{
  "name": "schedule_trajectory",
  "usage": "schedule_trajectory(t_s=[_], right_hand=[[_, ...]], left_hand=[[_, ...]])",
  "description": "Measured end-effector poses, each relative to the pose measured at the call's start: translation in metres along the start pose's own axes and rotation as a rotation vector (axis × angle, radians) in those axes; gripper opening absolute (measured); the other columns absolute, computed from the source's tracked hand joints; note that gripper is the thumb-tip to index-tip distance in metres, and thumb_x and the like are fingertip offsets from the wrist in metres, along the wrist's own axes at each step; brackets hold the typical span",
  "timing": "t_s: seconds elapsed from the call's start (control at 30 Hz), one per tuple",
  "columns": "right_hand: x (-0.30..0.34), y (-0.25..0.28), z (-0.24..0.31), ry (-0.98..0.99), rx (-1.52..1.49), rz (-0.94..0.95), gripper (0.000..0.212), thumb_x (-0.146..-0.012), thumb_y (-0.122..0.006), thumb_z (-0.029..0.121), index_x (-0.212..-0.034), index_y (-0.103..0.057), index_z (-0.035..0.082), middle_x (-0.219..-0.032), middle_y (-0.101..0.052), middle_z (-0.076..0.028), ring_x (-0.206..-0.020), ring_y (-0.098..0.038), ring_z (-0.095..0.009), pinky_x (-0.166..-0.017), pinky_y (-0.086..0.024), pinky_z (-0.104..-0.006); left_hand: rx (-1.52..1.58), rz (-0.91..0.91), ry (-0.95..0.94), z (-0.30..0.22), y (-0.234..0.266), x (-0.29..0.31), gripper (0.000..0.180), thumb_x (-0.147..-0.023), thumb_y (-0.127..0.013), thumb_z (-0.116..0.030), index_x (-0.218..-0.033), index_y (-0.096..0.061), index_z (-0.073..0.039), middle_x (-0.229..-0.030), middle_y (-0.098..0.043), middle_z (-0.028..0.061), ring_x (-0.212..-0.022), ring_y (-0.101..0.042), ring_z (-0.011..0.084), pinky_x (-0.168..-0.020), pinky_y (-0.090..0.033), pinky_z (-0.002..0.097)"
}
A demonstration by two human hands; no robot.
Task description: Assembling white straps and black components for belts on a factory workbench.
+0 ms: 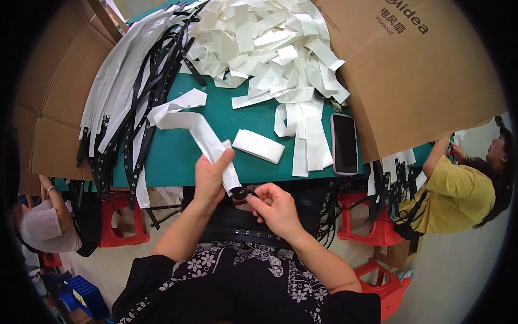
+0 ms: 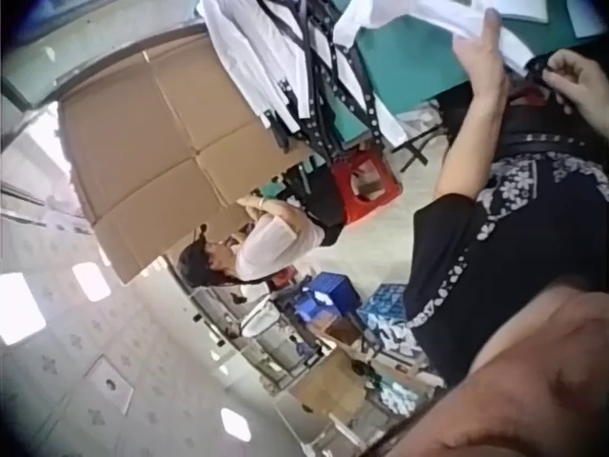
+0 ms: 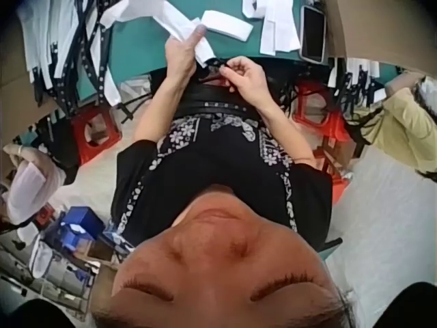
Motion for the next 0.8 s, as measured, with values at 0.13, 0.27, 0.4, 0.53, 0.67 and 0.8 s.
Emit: schedule_trajectory(t_s=[0.13, 0.27, 0.4, 0.53, 0.67, 0.8], right_hand=[[0.006, 0.010, -0.002, -0.041, 0.066, 0.002, 0.017, -0.082, -0.057, 0.006, -0.096, -0.050, 0.000, -0.064, -0.051, 0.001, -0.047, -0.046, -0.005, -0.041, -0.037, -0.0169], [0.011, 0.009, -0.001, 0.080, 0.083, 0.036, 0.043, -0.082, -0.055, 0.005, -0.122, -0.040, 0.000, -0.070, -0.048, 0.001, -0.053, -0.045, -0.004, -0.046, -0.037, -0.0163], [0.014, 0.025, -0.022, 0.138, 0.112, 0.095, 0.054, -0.082, -0.054, 0.003, -0.131, -0.031, 0.002, -0.076, -0.048, 0.000, -0.061, -0.047, -0.005, -0.053, -0.040, -0.0175], [0.023, 0.034, -0.025, 0.194, 0.094, 0.199, 0.058, -0.081, -0.055, 0.002, -0.132, -0.028, 0.003, -0.078, -0.049, -0.001, -0.066, -0.049, -0.007, -0.058, -0.041, -0.0188], [0.025, 0.040, -0.016, 0.166, 0.007, 0.072, 0.059, -0.081, -0.055, 0.001, -0.133, -0.028, 0.004, -0.080, -0.050, -0.002, -0.066, -0.049, -0.007, -0.056, -0.041, -0.0191], [0.031, 0.045, -0.015, 0.123, 0.046, 0.055, 0.055, -0.084, -0.053, 0.008, -0.133, -0.028, 0.004, -0.081, -0.051, -0.003, -0.063, -0.048, -0.007, -0.052, -0.039, -0.0184]], left_hand=[[-0.143, 0.022, -0.120, -0.020, 0.002, -0.006, 0.024, -0.074, -0.070, -0.011, -0.090, -0.057, -0.001, -0.081, -0.059, 0.0027, -0.070, -0.055, 0.0087, -0.063, -0.044, 0.0221], [-0.232, 0.138, 0.017, -0.001, -0.021, 0.011, 0.020, -0.071, -0.071, -0.011, -0.083, -0.057, -0.003, -0.076, -0.057, 0.0010, -0.069, -0.054, 0.0095, -0.063, -0.044, 0.0238], [-0.052, 0.139, 0.186, 0.033, -0.018, 0.012, 0.022, -0.073, -0.070, -0.012, -0.088, -0.058, -0.001, -0.080, -0.058, 0.0029, -0.070, -0.055, 0.0101, -0.062, -0.045, 0.0251], [0.077, 0.209, 0.328, 0.041, -0.023, -0.003, 0.030, -0.073, -0.071, -0.015, -0.095, -0.056, -0.001, -0.086, -0.057, 0.0031, -0.077, -0.055, 0.0120, -0.067, -0.045, 0.0268], [0.065, 0.221, 0.273, 0.051, -0.033, 0.017, 0.025, -0.072, -0.072, -0.012, -0.089, -0.057, -0.002, -0.086, -0.057, 0.0032, -0.077, -0.054, 0.0115, -0.066, -0.044, 0.0251], [0.098, 0.069, 0.150, 0.045, -0.031, 0.019, 0.018, -0.073, -0.071, -0.010, -0.082, -0.058, -0.002, -0.076, -0.057, 0.0014, -0.067, -0.053, 0.0088, -0.061, -0.043, 0.0231]])
Point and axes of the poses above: each hand's wrist, its own x-axis away from the middle knuckle, its own y-axis out of the back of the hand, z = x × y, the point moved 7 cm from there along -x, towards the middle knuckle
